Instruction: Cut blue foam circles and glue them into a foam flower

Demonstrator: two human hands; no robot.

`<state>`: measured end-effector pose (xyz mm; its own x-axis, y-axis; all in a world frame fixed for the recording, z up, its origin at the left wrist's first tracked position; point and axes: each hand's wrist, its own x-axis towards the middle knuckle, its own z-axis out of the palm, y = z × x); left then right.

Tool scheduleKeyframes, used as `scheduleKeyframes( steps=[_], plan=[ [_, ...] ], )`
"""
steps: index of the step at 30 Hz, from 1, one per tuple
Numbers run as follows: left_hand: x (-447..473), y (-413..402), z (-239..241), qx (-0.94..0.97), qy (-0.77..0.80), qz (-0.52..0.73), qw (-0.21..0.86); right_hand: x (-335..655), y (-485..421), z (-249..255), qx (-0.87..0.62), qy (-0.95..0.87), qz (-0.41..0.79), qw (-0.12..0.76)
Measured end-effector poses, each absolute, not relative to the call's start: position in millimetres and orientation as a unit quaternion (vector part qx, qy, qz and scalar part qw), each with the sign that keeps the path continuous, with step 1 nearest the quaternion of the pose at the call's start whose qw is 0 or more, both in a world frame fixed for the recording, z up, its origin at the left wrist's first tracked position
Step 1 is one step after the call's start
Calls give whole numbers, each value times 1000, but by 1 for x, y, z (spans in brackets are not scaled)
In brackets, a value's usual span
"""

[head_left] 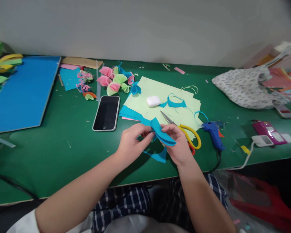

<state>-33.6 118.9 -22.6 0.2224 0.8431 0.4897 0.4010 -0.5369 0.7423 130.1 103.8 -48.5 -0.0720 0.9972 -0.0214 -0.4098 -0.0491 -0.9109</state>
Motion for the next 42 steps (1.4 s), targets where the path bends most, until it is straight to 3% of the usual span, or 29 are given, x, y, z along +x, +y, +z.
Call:
scheduleKeyframes(
  steps=[12, 23, 33, 39, 42],
  plan=[
    [-32, 118, -19, 733, 420, 448, 292, 125, 104, -45, -400, -380, 562, 617],
    [-40, 125, -26, 745, 475, 440, 161, 157, 105, -38, -473, -546, 482, 496],
    [-36, 124, -26, 787, 434, 429, 88, 149, 100, -32, -459, -644, 387, 474],
    [-35, 125, -29, 805, 418, 420, 12, 142, 99, -32, -509, -671, 268, 467],
    [-35, 123, -27, 806, 402, 434, 22, 139, 99, -33, -533, -642, 256, 488]
  ],
)
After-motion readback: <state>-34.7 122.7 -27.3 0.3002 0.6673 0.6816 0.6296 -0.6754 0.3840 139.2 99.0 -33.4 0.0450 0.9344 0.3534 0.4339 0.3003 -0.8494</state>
